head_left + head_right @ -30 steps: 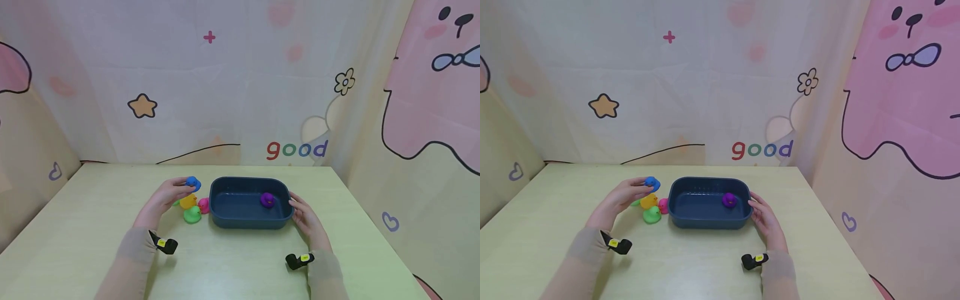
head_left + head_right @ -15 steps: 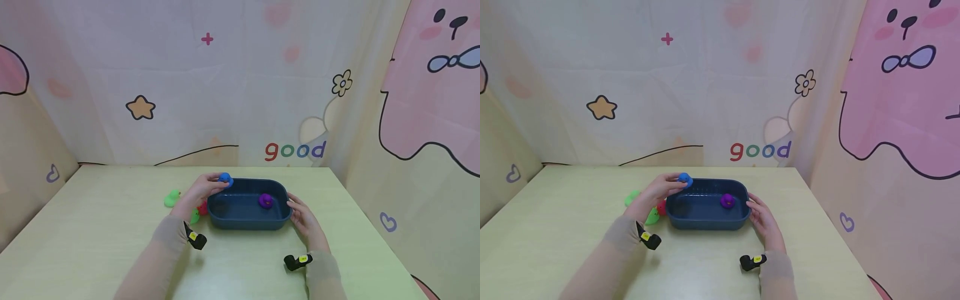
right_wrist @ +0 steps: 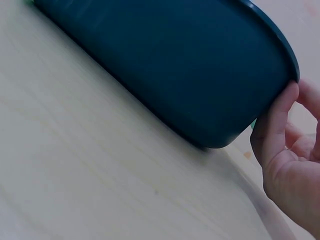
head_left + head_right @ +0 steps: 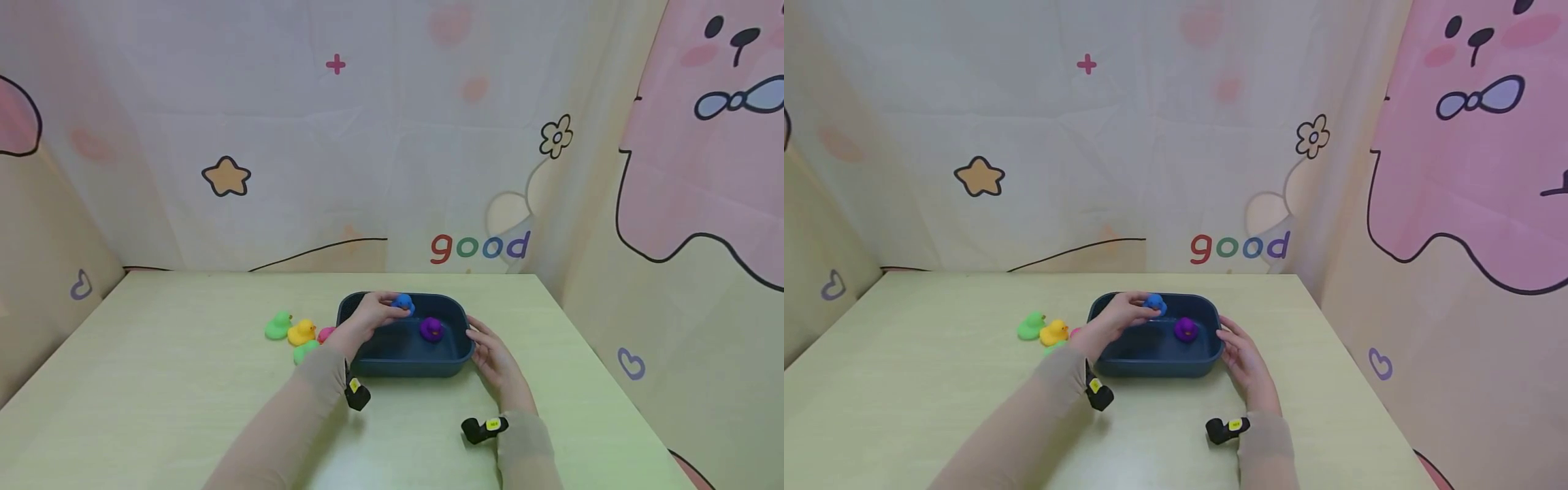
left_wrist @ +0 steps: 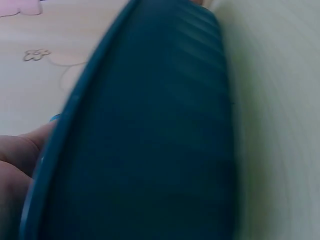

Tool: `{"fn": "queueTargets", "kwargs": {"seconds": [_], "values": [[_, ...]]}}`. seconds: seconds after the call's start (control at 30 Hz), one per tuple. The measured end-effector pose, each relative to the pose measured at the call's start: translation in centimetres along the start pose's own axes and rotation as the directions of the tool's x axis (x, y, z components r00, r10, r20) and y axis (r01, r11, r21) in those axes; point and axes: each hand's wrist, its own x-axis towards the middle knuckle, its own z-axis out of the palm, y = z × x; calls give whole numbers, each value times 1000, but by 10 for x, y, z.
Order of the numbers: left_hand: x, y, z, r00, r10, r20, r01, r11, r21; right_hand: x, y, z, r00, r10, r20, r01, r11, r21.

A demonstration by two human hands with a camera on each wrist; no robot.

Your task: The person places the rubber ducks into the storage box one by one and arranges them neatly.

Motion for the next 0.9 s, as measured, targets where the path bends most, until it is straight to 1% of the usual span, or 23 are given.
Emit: {"fn": "queueTargets", "kwargs": {"seconds": [0.1, 0.23, 0.3, 0.43, 0.5, 0.57, 0.6, 0.63, 0.7, 0.73, 0.8, 0.83, 0.9], "values": [[3, -4, 5, 999, 0, -33, 3, 996, 90, -1, 0, 0, 1000, -5, 6, 5, 1000, -1], [5, -7, 10, 998, -4, -55, 16, 976, 215, -2, 1, 0, 1000, -10, 13, 10, 1000, -7], [5, -8, 11, 998, -12, -59, 26, 968, 250, -3, 1, 0, 1000, -8, 13, 8, 1000, -8], [5, -8, 14, 997, -21, -75, 42, 959, 282, -2, 1, 1, 1000, 0, 8, 0, 1000, -4], [13, -13, 15, 995, -27, -92, 54, 953, 299, -2, 1, 1, 1000, 3, 7, -3, 1000, -4], [18, -18, 13, 994, -8, -107, 43, 943, 329, -1, 1, 0, 1000, 1, 9, -1, 1000, -8], [30, -28, 10, 995, 11, -103, 25, 940, 340, -1, 2, -1, 1000, -4, 10, 4, 1000, -11], [36, -32, 10, 994, 5, -106, 32, 937, 348, -1, 2, -2, 1000, -7, 13, 7, 1000, -14], [43, -36, 9, 993, -5, -114, 47, 929, 367, 0, 2, -2, 1000, -11, 19, 11, 1000, -15], [44, -37, 9, 993, -1, -117, 45, 926, 374, 0, 2, -2, 1000, -15, 19, 15, 1000, -17], [44, -35, 13, 991, -27, -131, 76, 919, 388, 1, 2, -2, 1000, -13, 14, 13, 1000, -10], [34, -26, 16, 988, -44, -148, 101, 909, 405, 1, 1, -2, 1000, -7, 14, 7, 1000, -7], [27, -22, 19, 986, -22, -164, 96, 883, 459, 1, 1, -2, 1000, -3, 8, 3, 1000, -3]]}}
